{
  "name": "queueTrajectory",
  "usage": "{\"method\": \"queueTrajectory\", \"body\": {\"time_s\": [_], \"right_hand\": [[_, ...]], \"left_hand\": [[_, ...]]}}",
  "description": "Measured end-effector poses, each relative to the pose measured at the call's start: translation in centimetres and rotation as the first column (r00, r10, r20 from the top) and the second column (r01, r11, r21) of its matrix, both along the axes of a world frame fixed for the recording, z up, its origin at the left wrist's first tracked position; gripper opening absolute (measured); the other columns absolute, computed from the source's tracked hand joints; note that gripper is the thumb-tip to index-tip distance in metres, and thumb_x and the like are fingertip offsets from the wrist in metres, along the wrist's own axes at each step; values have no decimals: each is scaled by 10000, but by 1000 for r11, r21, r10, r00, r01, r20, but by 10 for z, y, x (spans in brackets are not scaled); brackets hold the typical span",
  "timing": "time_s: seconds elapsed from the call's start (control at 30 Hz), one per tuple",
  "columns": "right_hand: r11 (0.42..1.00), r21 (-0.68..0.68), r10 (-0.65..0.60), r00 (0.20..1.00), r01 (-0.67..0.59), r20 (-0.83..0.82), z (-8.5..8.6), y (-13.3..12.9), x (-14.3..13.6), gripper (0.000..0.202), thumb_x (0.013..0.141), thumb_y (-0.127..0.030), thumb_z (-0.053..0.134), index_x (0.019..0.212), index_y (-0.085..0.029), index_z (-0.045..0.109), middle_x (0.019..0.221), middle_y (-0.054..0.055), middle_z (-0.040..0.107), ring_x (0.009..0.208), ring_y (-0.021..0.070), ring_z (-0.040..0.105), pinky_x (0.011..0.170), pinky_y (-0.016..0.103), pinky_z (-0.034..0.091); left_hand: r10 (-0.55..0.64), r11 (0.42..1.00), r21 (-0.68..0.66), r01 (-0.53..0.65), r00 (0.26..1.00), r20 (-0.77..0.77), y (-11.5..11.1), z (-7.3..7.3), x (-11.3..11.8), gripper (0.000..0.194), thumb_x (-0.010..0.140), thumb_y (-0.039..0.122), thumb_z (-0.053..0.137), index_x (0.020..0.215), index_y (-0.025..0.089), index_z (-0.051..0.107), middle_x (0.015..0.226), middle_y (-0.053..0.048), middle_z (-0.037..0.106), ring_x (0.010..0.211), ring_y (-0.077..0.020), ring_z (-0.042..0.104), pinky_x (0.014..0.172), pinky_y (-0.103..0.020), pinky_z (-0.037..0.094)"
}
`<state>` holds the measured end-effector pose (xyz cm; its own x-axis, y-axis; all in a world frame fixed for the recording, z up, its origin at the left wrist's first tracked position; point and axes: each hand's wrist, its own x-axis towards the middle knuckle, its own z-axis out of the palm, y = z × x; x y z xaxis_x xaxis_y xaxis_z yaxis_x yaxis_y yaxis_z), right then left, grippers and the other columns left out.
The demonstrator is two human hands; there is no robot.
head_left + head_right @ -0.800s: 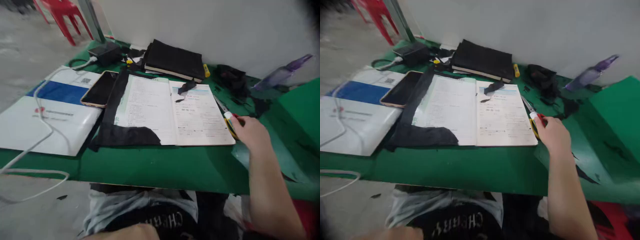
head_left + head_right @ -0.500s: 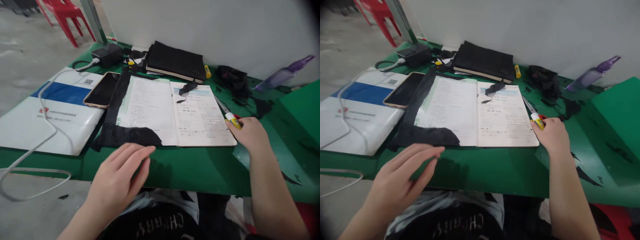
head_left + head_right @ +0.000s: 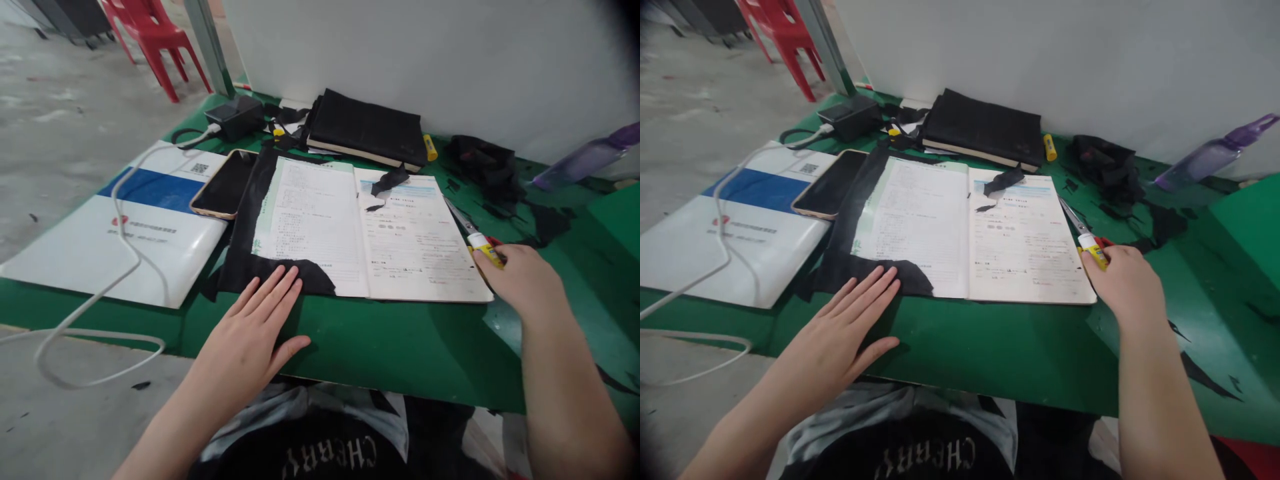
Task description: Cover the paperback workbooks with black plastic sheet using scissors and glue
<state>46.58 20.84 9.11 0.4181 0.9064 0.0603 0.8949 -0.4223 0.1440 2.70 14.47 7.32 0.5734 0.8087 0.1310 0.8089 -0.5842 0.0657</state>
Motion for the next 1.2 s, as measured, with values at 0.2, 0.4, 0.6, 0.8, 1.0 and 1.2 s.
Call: {"method": "queueTrajectory", "body": {"time_s": [0.2,0.4,0.6,0.8,1.0,1.2], "right_hand": [[993,74,82,992,-90,98,-1,-2,1,516,920,-493,319,1145,-147,628,1164,161,641,970,280,575,711,366,411],[983,167,52,988,-77,149,-4,0,4,496,894,-531,364,1101,-182,650,1008,131,683,866,280,598,621,359,393],[846,470,231,968,-251,101,-12,5,6,432,826,-518,515,1022,-171,683,994,104,692,907,243,631,730,325,451],[709,468,544,831,-528,114,-15,4,-40,383,824,-500,547,931,-153,669,897,100,681,868,233,620,864,360,431],[771,331,560,827,-544,54,-16,2,-61,372,880,-486,464,990,-188,657,942,98,667,941,261,583,929,421,364],[834,404,399,917,-374,26,-1,-2,-36,431,947,-432,326,1129,-186,629,1086,102,647,1018,261,558,897,406,370]], "left_hand": [[0,1000,-31,-1,1000,-13,1,2,2,717,951,621,298,1492,152,267,1566,-58,245,1451,-252,241,1146,-478,331],[51,998,-37,-50,998,41,5,11,6,589,972,551,336,1391,150,443,1500,-68,405,1394,-257,367,1090,-485,398],[151,987,24,-157,975,162,9,18,18,422,986,421,390,1293,165,527,1354,-82,572,1264,-262,504,995,-471,462],[16,998,64,-24,992,126,3,14,40,554,994,464,346,1441,137,358,1527,-68,364,1432,-251,287,1148,-470,319],[-86,996,33,86,996,10,4,0,45,721,968,596,259,1502,112,226,1572,-77,224,1455,-264,225,1149,-492,296],[-88,995,42,87,996,17,5,-4,44,714,969,582,280,1511,123,210,1568,-84,233,1449,-274,241,1157,-494,264]]}}
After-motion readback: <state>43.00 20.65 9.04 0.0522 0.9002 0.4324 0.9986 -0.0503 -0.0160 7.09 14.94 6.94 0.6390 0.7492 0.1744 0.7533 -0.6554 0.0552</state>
